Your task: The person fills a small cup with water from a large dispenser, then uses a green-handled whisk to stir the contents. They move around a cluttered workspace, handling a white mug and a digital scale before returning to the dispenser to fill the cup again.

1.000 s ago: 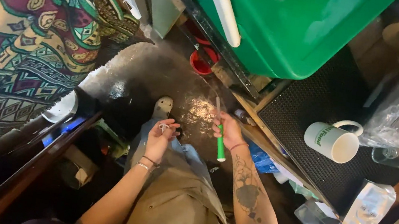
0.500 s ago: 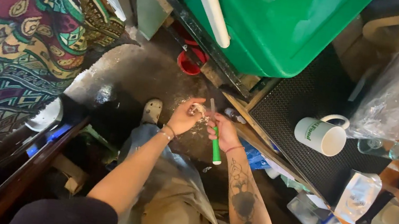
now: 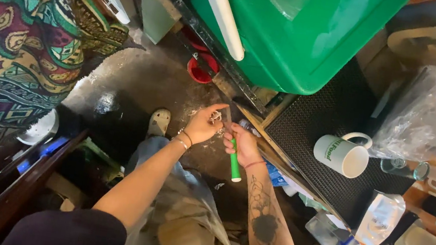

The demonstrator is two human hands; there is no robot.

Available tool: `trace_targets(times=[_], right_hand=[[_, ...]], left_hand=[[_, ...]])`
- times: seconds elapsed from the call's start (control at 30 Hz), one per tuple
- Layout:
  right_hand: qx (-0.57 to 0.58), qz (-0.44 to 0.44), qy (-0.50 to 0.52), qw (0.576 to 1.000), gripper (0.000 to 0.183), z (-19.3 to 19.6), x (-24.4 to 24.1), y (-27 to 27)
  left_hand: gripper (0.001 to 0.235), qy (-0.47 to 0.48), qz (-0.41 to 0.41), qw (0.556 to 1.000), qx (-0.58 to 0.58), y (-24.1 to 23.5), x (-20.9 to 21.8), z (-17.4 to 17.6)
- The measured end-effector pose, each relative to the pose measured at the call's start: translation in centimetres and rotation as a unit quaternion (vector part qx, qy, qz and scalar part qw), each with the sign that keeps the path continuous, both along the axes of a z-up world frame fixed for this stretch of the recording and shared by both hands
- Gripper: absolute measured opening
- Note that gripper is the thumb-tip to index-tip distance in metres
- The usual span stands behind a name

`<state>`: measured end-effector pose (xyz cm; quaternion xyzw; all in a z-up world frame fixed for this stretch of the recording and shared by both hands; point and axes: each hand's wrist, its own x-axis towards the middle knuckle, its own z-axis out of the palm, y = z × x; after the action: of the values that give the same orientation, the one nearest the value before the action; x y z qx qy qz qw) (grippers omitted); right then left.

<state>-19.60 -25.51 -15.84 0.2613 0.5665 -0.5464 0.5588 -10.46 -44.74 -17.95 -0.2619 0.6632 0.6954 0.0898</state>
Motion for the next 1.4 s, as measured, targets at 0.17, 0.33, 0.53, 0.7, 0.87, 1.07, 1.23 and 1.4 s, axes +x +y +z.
trace_targets(times=[0.17,0.33,0.53,0.7,0.87,1.07,1.23,1.4], right_hand=[[-0.017,0.014,-0.001,1.0,0.027,1.8,-0.2,-0.7],[-0.054,0.03,0.023,0.998,0.033,5.4,0.9,-1.8],[-0.149,0.017,0.025,0.988,0.049,10.1,2.7,-2.9],[-0.205,0.038,0.087,0.974,0.059,14.5,4.9,-4.6],[-0.224,0.026,0.102,0.969,0.062,18.0,6.2,-5.0],[-0.267,0.025,0.093,0.959,0.081,22.6,6.2,-5.1],[-0.292,-0.018,0.07,0.954,0.093,25.0,6.1,-2.5],[-0.3,-0.084,0.063,0.948,0.032,26.6,6.3,2.8]], left_hand=[[0.066,0.037,0.05,0.996,0.07,-0.2,0.4,-0.5],[0.064,0.075,0.099,0.977,0.175,-1.2,1.8,0.2],[0.062,0.147,0.116,0.956,0.224,-4.1,3.5,6.8],[0.048,0.203,0.108,0.946,0.229,-6.5,4.6,13.2],[0.045,0.208,0.085,0.953,0.203,-7.5,5.5,14.6],[0.036,0.226,0.069,0.952,0.197,-8.4,6.0,18.7],[0.032,0.266,0.042,0.951,0.148,-8.9,5.1,21.8],[0.035,0.341,0.01,0.933,0.118,-8.3,3.4,27.8]])
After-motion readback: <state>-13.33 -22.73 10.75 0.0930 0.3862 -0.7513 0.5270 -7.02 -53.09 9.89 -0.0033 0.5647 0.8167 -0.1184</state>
